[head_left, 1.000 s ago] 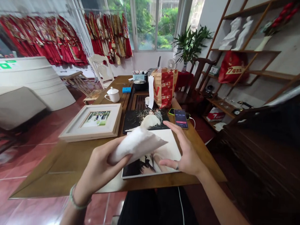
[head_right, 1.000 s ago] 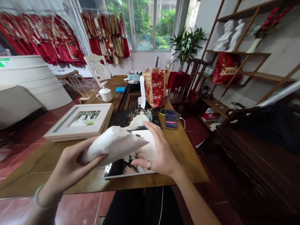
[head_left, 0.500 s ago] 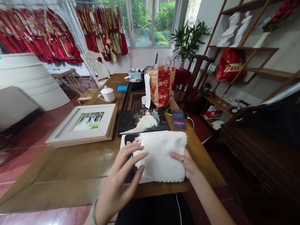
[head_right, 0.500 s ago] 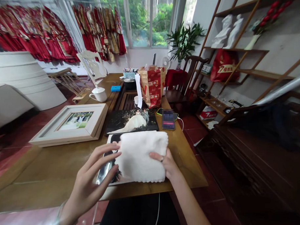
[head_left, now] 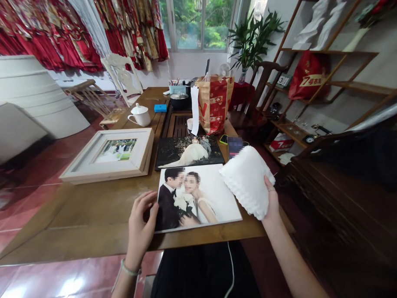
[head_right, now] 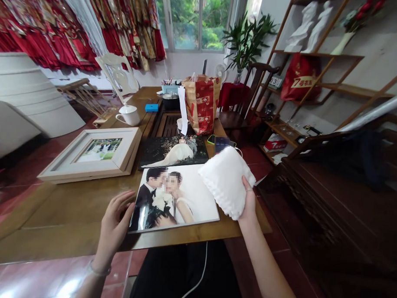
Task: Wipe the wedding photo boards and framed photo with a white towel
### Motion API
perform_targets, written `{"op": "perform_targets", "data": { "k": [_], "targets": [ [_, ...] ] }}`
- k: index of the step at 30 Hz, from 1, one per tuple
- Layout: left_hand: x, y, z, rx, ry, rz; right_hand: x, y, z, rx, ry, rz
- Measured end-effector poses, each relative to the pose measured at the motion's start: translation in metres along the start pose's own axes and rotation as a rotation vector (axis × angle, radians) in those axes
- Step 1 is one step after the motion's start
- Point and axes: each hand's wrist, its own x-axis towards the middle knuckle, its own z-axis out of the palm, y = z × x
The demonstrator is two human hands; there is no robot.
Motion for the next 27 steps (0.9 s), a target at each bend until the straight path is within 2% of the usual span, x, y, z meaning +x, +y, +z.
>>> {"op": "perform_targets", "data": {
  "k": [3,7,12,15,19,24,27],
  "targets": [
    [0.002,-0.007,0.005,0.001,-0.007,-0.032,0.013,0.002,0.013,-0.017,-0.006,-0.034],
    [0.005,-0.007,0.006,-0.034,-0.036,-0.078,0.026,0.003,0.023,-0.026,0.008,0.023],
    [0.006,-0.002,0.006,-0.047,-0.073,-0.115,0.023,0.006,0.02,0.027,0.056,0.09],
    [0.005,0.0,0.006,-0.042,-0.069,-0.128,0.021,0.006,0.018,0.01,0.037,0.068],
    [0.005,-0.001,0.006,-0.019,-0.085,-0.138,0.02,0.005,0.016,0.022,0.11,0.015],
    [0.004,-0.002,0.006,0.017,-0.082,-0.115,0.019,0.005,0.017,-0.023,0.01,0.007],
    [0.004,-0.002,0.007,0.041,-0.081,-0.099,0.018,0.004,0.018,0.029,0.05,0.046]
  ]
}}
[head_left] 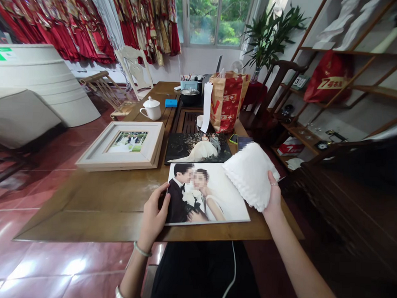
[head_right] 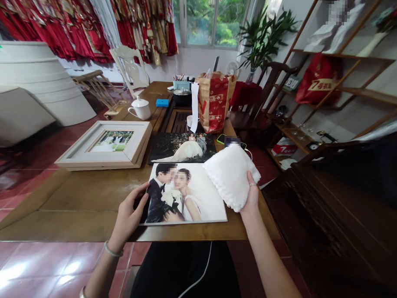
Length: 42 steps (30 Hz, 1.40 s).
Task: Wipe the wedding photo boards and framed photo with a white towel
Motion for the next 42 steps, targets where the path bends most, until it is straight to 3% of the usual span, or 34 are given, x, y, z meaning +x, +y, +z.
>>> {"op": "perform_targets", "data": {
  "k": [3,7,10,12,16,18,22,25,28,34,39,42],
  "targets": [
    [0.0,0.0,0.001,0.009,-0.01,-0.002,0.001,-0.002,-0.002,0.059,0.076,-0.015],
    [-0.002,-0.002,0.002,0.02,-0.013,0.02,-0.001,-0.007,-0.008,0.054,0.154,-0.214],
    [-0.003,-0.004,0.002,0.041,-0.011,0.048,-0.01,-0.014,-0.012,0.024,0.203,-0.279],
    [-0.003,-0.005,0.003,0.058,-0.021,0.058,-0.02,-0.019,-0.014,-0.044,0.247,-0.357],
    [-0.002,-0.006,0.003,0.083,-0.033,0.069,-0.041,-0.027,-0.017,-0.422,0.408,-0.707],
    [-0.001,-0.005,0.002,0.091,-0.036,0.074,-0.05,-0.027,-0.019,-0.694,0.307,-0.781],
    [0.0,-0.005,0.002,0.111,-0.039,0.067,-0.06,-0.019,-0.016,-1.098,-0.185,-0.927],
    [0.001,-0.005,0.003,0.127,-0.035,0.07,-0.061,-0.007,-0.011,-1.311,-0.361,-0.983],
    [0.001,-0.006,0.003,0.126,-0.036,0.068,-0.062,0.001,-0.009,-1.419,-0.366,-0.96],
    [-0.001,-0.004,0.003,0.125,-0.038,0.074,-0.054,-0.002,0.001,-1.435,-0.309,-0.94],
    [-0.001,-0.005,0.004,0.11,-0.055,0.101,-0.04,0.002,0.018,-1.473,-0.39,-0.898],
    [-0.001,-0.006,0.006,0.127,-0.062,0.12,-0.039,0.01,0.023,-1.478,-0.36,-0.868]
  ]
}}
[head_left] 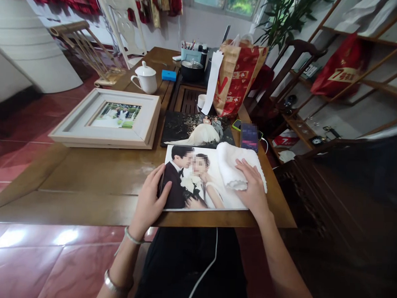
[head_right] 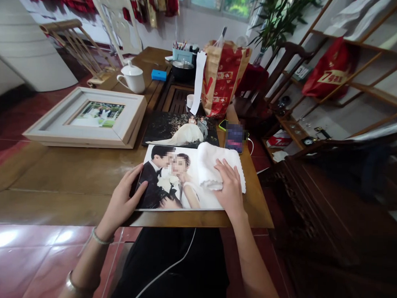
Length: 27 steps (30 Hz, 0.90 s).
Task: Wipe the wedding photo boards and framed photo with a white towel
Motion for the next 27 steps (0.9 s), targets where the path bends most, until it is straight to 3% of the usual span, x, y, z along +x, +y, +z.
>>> {"op": "perform_targets", "data": {
  "k": [13,21,23,27],
  "targets": [
    [0.003,-0.002,0.0,0.095,-0.063,0.072,-0.01,-0.001,0.006,-0.003,0.096,0.042],
    [0.001,-0.002,0.0,0.085,-0.084,0.109,0.004,-0.001,-0.005,-0.029,0.323,0.027],
    [0.002,-0.001,-0.001,0.074,-0.109,0.123,0.012,-0.003,-0.005,-0.089,0.291,-0.017],
    [0.003,-0.001,-0.002,0.099,-0.13,0.133,0.026,-0.006,0.004,-0.156,0.05,-0.116]
  ]
}}
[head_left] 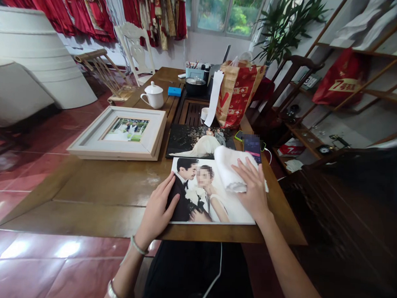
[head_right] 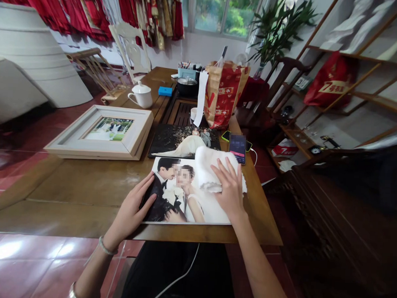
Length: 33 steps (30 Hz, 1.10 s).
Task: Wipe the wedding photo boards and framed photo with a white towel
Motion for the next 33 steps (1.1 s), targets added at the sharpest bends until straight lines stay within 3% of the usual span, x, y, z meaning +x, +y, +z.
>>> {"op": "perform_targets", "data": {
  "k": [3,11,21,25,29,33],
  "targets": [
    [0.0,0.0,0.001,0.03,-0.016,-0.004,0.007,-0.001,0.007,0.031,-0.13,-0.032],
    [-0.001,0.004,0.002,0.113,-0.023,-0.037,0.007,-0.002,0.001,0.13,-0.187,0.026],
    [-0.001,0.007,0.002,0.075,-0.001,-0.058,-0.067,-0.042,-0.042,0.039,-0.353,-0.156],
    [-0.002,0.006,0.002,0.054,0.006,-0.082,-0.084,-0.052,-0.051,0.036,-0.368,-0.203],
    [-0.002,0.003,0.001,0.025,-0.013,-0.078,-0.075,-0.045,-0.043,0.046,-0.32,-0.16],
    [-0.002,0.0,0.002,0.02,-0.014,-0.073,-0.045,-0.026,-0.024,0.034,-0.258,-0.084]
  ]
}}
